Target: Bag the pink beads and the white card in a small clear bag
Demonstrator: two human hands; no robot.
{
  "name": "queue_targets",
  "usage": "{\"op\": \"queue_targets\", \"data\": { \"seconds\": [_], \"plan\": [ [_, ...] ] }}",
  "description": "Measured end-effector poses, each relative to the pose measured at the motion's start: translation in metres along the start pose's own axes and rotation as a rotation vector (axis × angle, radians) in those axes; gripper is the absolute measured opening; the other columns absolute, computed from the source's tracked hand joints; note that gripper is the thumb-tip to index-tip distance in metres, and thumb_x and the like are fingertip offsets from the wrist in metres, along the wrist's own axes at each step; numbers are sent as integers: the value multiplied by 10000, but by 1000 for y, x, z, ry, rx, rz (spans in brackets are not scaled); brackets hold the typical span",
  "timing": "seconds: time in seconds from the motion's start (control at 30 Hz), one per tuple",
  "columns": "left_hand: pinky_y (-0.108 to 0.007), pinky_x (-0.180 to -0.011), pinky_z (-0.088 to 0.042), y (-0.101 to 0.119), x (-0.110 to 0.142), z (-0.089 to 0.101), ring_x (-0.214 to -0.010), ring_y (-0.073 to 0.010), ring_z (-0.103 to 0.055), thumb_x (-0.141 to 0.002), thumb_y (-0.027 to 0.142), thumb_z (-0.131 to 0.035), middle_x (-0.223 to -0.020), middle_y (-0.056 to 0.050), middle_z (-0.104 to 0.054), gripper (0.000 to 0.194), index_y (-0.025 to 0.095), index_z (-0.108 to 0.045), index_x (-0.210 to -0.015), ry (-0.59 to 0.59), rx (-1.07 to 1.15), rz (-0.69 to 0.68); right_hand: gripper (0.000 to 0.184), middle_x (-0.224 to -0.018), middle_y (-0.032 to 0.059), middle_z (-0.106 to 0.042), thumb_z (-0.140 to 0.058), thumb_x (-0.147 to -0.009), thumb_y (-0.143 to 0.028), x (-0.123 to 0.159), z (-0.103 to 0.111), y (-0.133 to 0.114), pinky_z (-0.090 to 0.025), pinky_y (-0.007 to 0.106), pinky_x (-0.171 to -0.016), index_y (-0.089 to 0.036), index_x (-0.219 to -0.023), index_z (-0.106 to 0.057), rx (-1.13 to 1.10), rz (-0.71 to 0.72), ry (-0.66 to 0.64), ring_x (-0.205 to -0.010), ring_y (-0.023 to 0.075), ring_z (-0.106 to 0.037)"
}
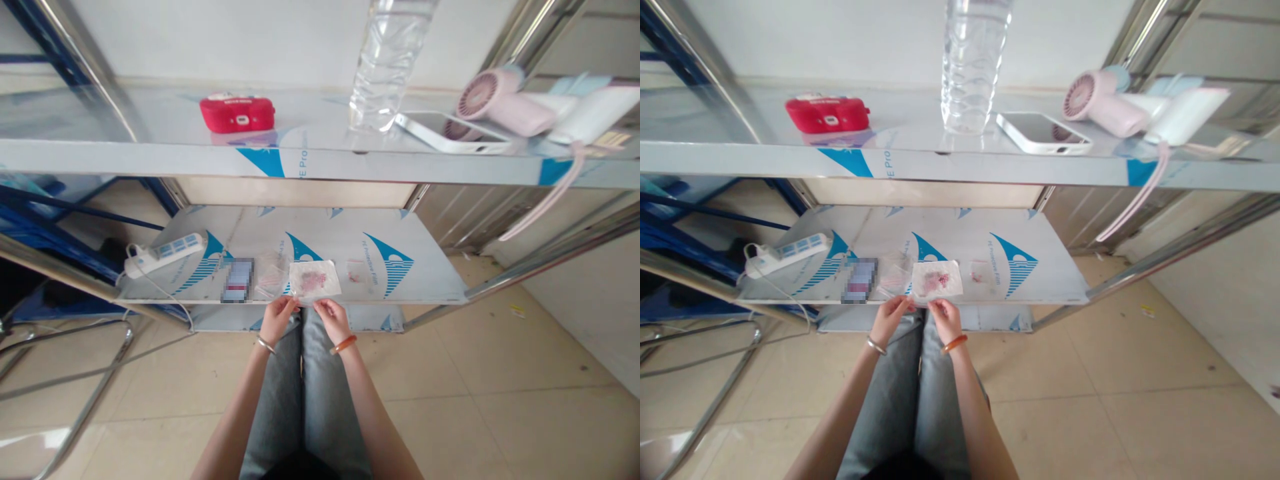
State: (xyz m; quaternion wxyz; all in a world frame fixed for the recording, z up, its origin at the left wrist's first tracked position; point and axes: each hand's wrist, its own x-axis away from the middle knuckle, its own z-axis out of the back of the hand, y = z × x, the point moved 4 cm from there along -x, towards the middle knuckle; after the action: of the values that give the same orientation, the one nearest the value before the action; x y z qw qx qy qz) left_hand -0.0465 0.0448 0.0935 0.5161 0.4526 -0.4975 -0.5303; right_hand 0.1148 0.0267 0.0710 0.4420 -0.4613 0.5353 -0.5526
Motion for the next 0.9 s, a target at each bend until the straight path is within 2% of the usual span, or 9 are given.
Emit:
{"op": "queue_targets", "data": {
  "seconds": [0.17, 0.27, 0.37, 0.5, 0.7, 0.9],
  "plan": [
    [-256, -656, -489, 1, -5, -3, -645, -152, -620, -685, 536, -676, -681, -31, -681, 399, 141, -675, -735, -86, 32, 24, 312, -711, 30, -639, -622, -728, -473, -5, 2, -7, -417, 253, -662, -161, -705, -621, 46, 31, -12, -691, 145, -560],
    [-266, -677, -493, 3, -7, -5, -658, -155, -618, -703, 537, -656, -674, -33, -679, 397, 140, -670, -716, -121, 23, 2, 306, -725, 36, -647, -630, -730, -460, -6, 0, -9, -427, 255, -683, -155, -710, -630, 35, 38, -22, -716, 150, -575],
    [-273, -696, -489, 5, -7, -4, -678, -159, -616, -733, 538, -624, -685, -40, -681, 403, 138, -665, -709, -111, 4, -39, 306, -747, 44, -665, -653, -711, -455, -5, -4, -8, -441, 260, -700, -149, -721, -646, -17, 10, -17, -742, 155, -590],
    [-274, -686, -488, 7, -7, -2, -692, -169, -624, -754, 506, -614, -704, -53, -691, 377, 134, -673, -743, -96, -42, -68, 296, -754, 41, -682, -669, -688, -447, -3, -11, -7, -444, 244, -641, -154, -732, -669, -61, -54, -60, -729, 153, -599],
    [-262, -658, -477, 10, -7, -4, -659, -159, -613, -785, 412, -586, -683, -49, -684, 290, 139, -666, -730, -80, -136, -122, 287, -748, 44, -687, -644, -706, -440, -5, -15, -5, -454, 242, -645, -156, -735, -668, -30, -4, -83, -712, 146, -604],
    [-266, -675, -489, 6, -7, -9, -683, -164, -627, -776, 383, -599, -719, -55, -693, 261, 137, -676, -738, -86, -99, -91, 257, -745, 43, -676, -610, -722, -416, -9, -11, -3, -460, 254, -693, -161, -721, -643, 43, 42, -59, -726, 153, -607]
  ]
}}
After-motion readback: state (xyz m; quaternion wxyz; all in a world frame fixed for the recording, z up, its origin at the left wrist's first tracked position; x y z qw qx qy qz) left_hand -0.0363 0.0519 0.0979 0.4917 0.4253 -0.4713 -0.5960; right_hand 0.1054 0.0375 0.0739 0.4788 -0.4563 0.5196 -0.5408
